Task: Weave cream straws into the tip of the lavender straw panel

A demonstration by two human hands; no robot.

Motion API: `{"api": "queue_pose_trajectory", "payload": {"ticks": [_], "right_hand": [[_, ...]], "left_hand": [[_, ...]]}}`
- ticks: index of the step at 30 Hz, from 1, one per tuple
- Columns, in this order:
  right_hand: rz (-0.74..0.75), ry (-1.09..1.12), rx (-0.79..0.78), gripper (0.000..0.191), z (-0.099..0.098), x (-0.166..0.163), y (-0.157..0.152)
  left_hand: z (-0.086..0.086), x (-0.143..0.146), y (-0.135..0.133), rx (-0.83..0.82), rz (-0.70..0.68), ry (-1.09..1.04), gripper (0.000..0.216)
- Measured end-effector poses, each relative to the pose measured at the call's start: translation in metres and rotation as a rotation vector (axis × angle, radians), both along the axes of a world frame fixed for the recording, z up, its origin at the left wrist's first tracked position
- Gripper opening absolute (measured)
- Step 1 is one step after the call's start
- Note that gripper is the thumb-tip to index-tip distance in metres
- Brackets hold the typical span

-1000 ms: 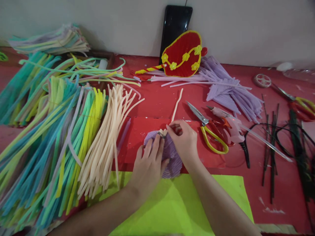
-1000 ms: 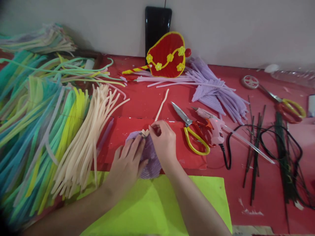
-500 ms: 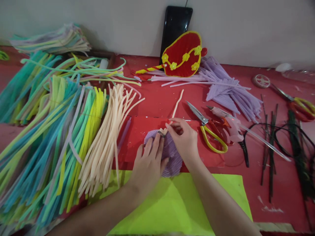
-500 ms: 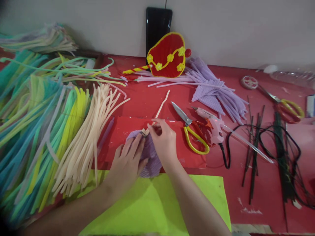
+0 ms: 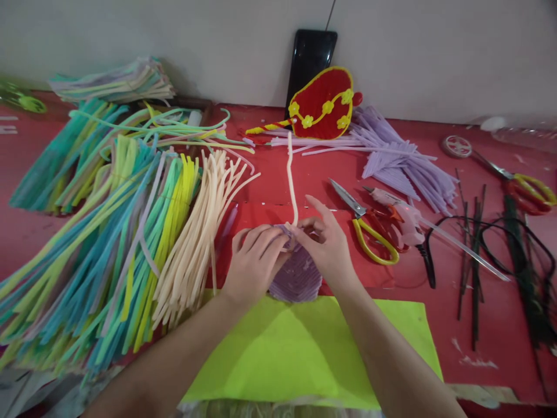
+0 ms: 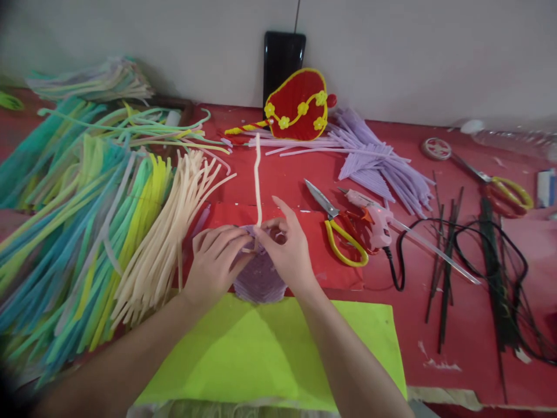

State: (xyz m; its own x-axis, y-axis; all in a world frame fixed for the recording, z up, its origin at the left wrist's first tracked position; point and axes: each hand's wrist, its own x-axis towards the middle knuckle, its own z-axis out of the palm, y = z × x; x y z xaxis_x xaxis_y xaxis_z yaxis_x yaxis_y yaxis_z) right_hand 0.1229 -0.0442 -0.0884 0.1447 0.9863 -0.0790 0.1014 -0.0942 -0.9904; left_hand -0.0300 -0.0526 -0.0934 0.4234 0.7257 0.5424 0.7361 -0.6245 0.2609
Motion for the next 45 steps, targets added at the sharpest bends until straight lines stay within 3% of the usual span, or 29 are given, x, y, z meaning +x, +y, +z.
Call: {"api": "queue_pose_trajectory", "payload": {"ticks": [6,15,22,35,41,45], "right_hand": [[0.110,0.151,-0.057,0.019,0.000,0.001,-0.002],[0.134,0.172,0.013,0.024,-0.007,0.002,0.000],[0.146,0.130,0.023,0.021,-0.009,0.007,0.001],[0.190,0.121,0.024,0.025,-0.003,0.006,0.000],[0.266,0.018,0.044,0.030,-0.003,0.007,-0.001],[0.329,0.003,0.006,0.029,-0.003,0.010,-0.001]], "left_hand": [[0.001,-0.002,0.002,0.045,-0.106,-0.043,0.008],[-0.002,-0.008,0.008,0.072,0.063,-0.167,0.009],[-0.005,-0.003,0.006,-0.066,-0.125,-0.163,0.012],[-0.010,-0.005,0.007,-0.027,-0.145,-0.150,0.015],[0.001,-0.007,0.006,0.041,-0.308,-0.021,0.018],[0.003,-0.008,0.007,0.064,-0.343,0.044,0.017]]}}
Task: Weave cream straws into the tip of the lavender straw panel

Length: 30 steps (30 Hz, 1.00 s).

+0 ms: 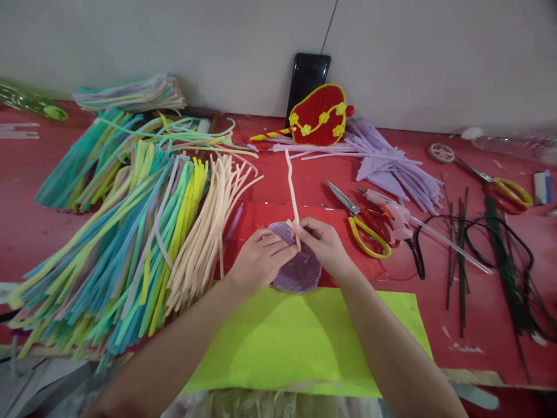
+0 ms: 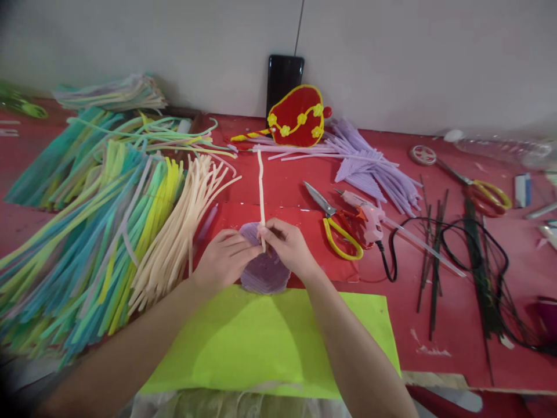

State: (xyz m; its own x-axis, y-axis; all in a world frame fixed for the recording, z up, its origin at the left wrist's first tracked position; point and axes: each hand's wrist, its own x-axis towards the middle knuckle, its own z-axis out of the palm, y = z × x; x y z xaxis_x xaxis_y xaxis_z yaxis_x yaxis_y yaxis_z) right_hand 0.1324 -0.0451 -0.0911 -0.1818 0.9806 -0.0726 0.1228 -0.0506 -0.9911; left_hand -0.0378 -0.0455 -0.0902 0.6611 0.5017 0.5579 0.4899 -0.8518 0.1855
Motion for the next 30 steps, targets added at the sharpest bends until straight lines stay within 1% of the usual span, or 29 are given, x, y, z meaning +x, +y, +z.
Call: {"api": "queue_pose_trajectory", "payload": {"ticks": [2,7,9,14,20,22,24,27,28,30], "right_hand": [[-0.006,0.017,-0.027,0.030,0.001,0.001,0.000],[-0.023,0.037,-0.050,0.033,0.004,0.002,0.001],[-0.018,0.042,-0.043,0.032,0.004,0.002,0.001],[-0.011,0.037,-0.020,0.031,0.002,0.003,0.001],[0.064,-0.039,-0.010,0.033,0.002,0.001,-0.001],[0.079,-0.044,-0.011,0.031,0.002,0.003,0.000],[0.046,-0.033,-0.012,0.029,0.001,0.006,0.002],[-0.067,-0.025,-0.034,0.029,-0.002,0.010,0.005],[-0.094,-0.028,-0.042,0.030,-0.002,0.011,0.006],[-0.107,-0.028,-0.053,0.031,-0.004,0.011,0.007]], "left_hand": [[-0.002,0.000,0.000,-0.021,0.011,-0.009,0.016],[-0.007,0.003,-0.002,-0.113,0.100,-0.079,0.013],[-0.008,0.004,-0.002,-0.135,0.099,-0.096,0.013],[-0.008,0.005,-0.002,-0.133,0.047,-0.110,0.015],[-0.005,0.000,0.002,-0.048,-0.090,0.044,0.024],[-0.005,-0.001,0.003,-0.035,-0.101,0.071,0.024],[-0.007,-0.002,0.003,-0.050,-0.059,0.055,0.022],[-0.008,-0.002,0.003,-0.082,0.060,-0.024,0.019],[-0.008,-0.002,0.003,-0.087,0.082,-0.036,0.019],[-0.007,-0.002,0.003,-0.079,0.085,-0.017,0.021]]}}
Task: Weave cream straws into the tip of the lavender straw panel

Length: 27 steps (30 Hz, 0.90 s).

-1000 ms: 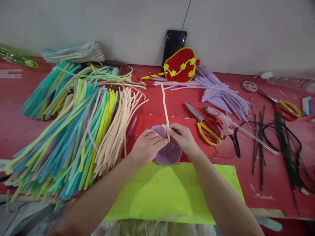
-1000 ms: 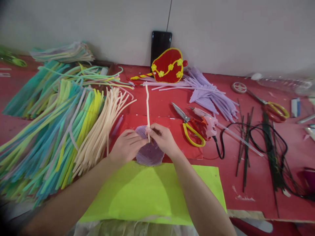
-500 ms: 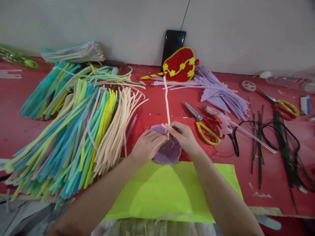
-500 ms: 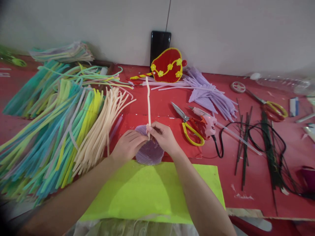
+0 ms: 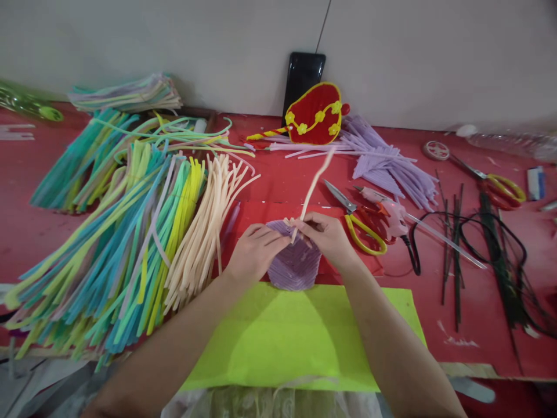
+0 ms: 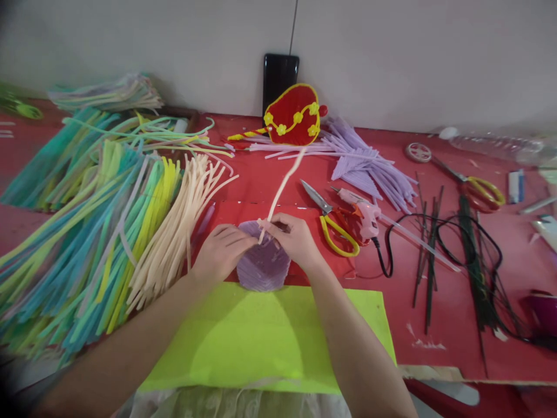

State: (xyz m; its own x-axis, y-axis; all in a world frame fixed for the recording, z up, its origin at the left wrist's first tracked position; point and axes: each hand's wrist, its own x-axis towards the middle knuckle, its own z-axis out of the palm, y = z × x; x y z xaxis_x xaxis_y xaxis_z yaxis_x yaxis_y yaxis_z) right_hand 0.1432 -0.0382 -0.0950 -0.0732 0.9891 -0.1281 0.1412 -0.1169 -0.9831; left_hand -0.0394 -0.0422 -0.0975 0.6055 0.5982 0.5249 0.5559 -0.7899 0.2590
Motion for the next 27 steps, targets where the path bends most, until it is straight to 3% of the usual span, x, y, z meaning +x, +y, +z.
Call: {"api": "queue_pose_trajectory", "payload": {"ticks": [5,15,27], "right_hand": [[0.040,0.033,-0.002,0.030,0.001,-0.004,-0.002],[-0.038,0.074,0.009,0.027,0.001,-0.005,0.000],[-0.017,0.055,0.020,0.026,0.000,-0.004,0.000]], "left_hand": [[0.003,0.001,0.000,0.016,-0.043,0.040,0.023],[-0.008,0.002,0.001,-0.074,-0.031,-0.055,0.015],[-0.005,0.002,0.000,0.034,-0.073,0.010,0.017]]}}
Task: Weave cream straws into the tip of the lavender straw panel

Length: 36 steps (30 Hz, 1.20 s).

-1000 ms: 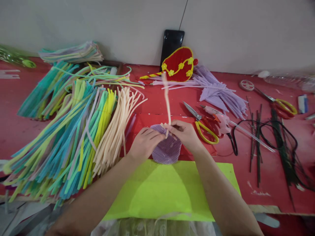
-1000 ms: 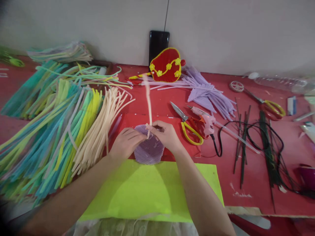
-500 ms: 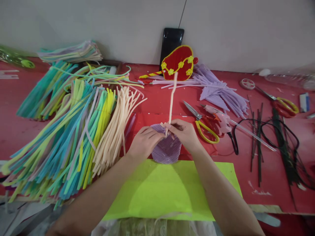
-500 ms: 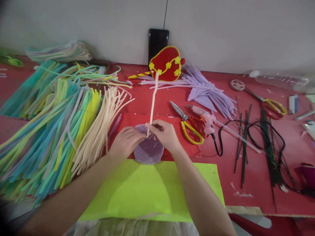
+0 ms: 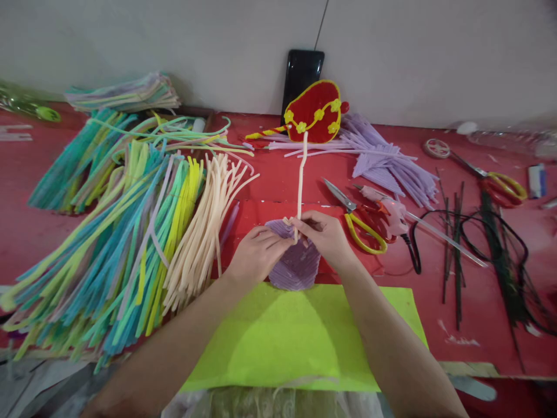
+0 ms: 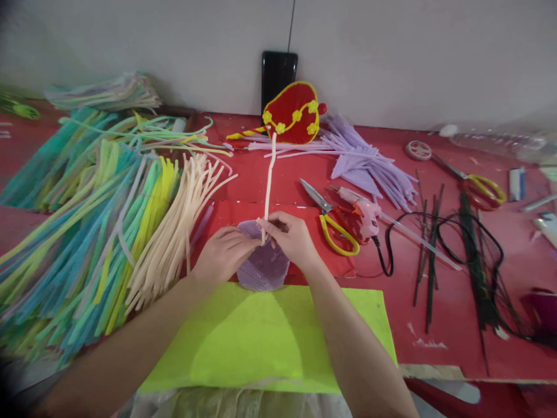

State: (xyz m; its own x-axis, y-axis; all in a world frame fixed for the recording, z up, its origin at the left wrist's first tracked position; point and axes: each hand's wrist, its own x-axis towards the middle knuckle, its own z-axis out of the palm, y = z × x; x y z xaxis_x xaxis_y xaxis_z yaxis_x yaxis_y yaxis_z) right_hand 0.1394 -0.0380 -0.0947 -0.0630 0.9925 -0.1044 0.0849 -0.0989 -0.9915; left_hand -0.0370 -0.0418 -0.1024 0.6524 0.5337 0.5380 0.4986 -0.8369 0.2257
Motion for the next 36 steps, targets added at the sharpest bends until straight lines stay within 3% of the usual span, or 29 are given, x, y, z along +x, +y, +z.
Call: {"api": "queue_pose_trajectory", "payload": {"ticks": [17,24,27,29,33,36], "right_hand": [[0.020,-0.019,-0.017,0.024,0.001,-0.004,-0.002],[0.099,-0.105,0.001,0.025,0.000,-0.005,-0.005],[0.099,-0.091,-0.006,0.024,-0.002,-0.003,-0.003],[0.024,-0.050,-0.012,0.023,-0.002,-0.001,-0.001],[-0.294,-0.006,0.034,0.021,-0.004,0.005,0.005],[-0.364,0.052,0.023,0.020,-0.007,0.007,0.009]], "left_hand": [[0.007,0.003,-0.002,-0.071,0.054,-0.055,0.017],[0.009,-0.001,-0.002,-0.025,-0.061,0.033,0.029],[0.007,-0.001,-0.002,-0.026,-0.042,0.051,0.029],[0.005,-0.001,-0.002,-0.054,0.037,0.022,0.023],[0.003,0.001,-0.004,-0.076,0.293,-0.036,0.026],[0.002,0.004,-0.008,-0.082,0.360,0.001,0.034]]}}
